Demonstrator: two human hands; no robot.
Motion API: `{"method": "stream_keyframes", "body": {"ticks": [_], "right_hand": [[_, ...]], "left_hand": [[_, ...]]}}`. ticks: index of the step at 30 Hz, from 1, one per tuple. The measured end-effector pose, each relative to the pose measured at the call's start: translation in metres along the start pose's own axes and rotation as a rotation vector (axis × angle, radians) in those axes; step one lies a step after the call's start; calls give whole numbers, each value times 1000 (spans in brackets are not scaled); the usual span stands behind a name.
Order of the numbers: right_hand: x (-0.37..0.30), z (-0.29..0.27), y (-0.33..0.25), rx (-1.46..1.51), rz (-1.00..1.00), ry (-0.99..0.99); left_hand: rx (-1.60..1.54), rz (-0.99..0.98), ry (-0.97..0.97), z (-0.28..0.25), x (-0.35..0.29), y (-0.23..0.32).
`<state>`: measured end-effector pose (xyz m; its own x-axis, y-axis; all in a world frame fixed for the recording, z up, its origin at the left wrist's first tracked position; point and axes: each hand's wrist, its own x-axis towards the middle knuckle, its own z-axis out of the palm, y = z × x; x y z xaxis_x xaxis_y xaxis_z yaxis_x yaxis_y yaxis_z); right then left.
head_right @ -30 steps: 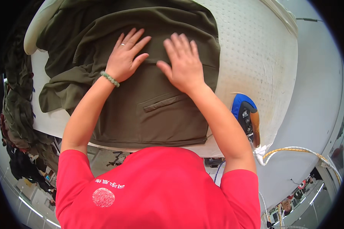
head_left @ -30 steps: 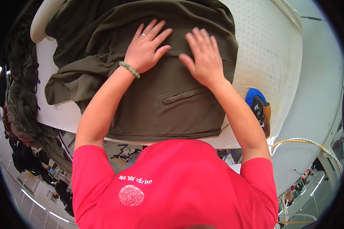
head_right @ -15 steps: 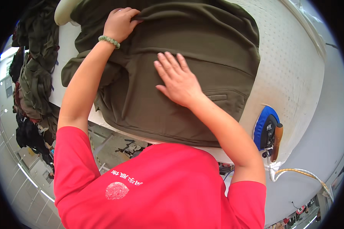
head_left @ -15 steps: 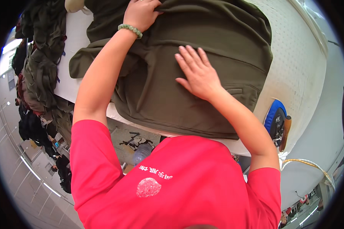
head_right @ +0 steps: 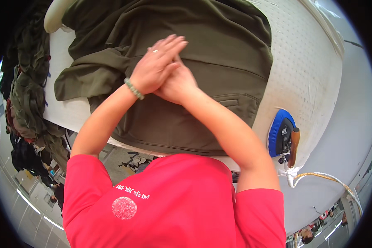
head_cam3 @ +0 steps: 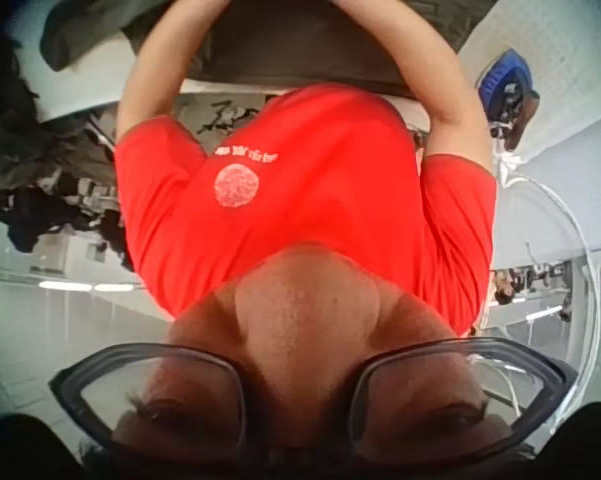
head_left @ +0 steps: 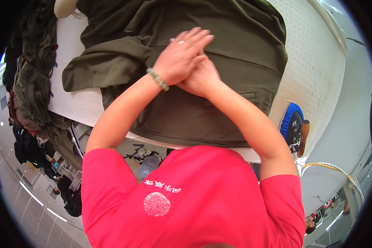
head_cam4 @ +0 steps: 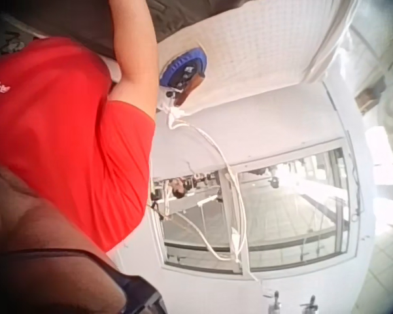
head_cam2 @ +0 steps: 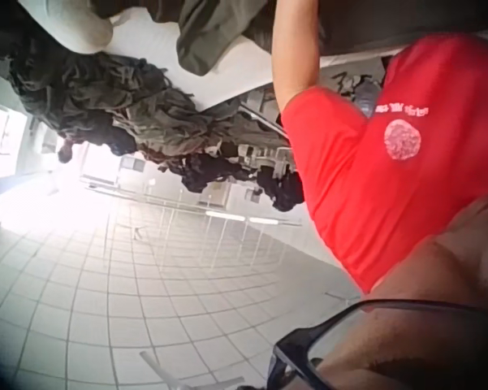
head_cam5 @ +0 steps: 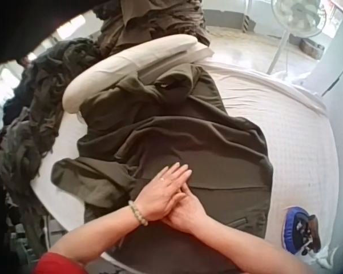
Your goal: Ironing and folding olive green trousers on a workbench.
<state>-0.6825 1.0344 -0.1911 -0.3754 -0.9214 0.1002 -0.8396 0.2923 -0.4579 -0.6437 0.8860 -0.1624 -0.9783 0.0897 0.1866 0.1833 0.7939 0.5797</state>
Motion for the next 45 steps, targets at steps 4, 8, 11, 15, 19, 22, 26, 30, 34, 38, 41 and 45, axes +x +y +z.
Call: {"method": "stream_keyframes", "body": {"ticks": [4, 8, 11, 15, 19, 22, 26, 30, 34, 38, 41, 45], "right_hand": [[-79, -68, 60, -101, 135, -20], [-141, -87, 74, -224, 370, 147], [-165, -110, 56, -181, 318, 93], [-235, -158, 57, -451, 536, 349], [-283, -176, 51, -535, 720, 333], [-302, -182, 40, -207, 1127, 327], [-319, -202, 53, -137, 1290, 193], [-292, -213, 69, 138, 1649, 11], [-307, -209, 80, 113, 1684, 1], [-315, -199, 81, -186, 1402, 87], [-318, -199, 80, -180, 1403, 90], [-316, -200, 78, -215, 1377, 102]], "left_hand": [[320, -166, -68, -12, -54, -3], [326, -113, -112, 29, -27, 34], [200, 37, -173, 75, 11, 78], [133, 185, -166, 137, 51, 131], [87, 289, -219, 151, 67, 136], [68, 284, -242, 134, 57, 122], [160, 145, -160, 103, 42, 102], [101, 181, -213, 133, 51, 127], [99, 207, -248, 137, 21, 152], [61, 183, -306, 107, -47, 157], [-138, 328, -404, 123, -72, 174], [-106, 248, -315, 125, -44, 187]]}}
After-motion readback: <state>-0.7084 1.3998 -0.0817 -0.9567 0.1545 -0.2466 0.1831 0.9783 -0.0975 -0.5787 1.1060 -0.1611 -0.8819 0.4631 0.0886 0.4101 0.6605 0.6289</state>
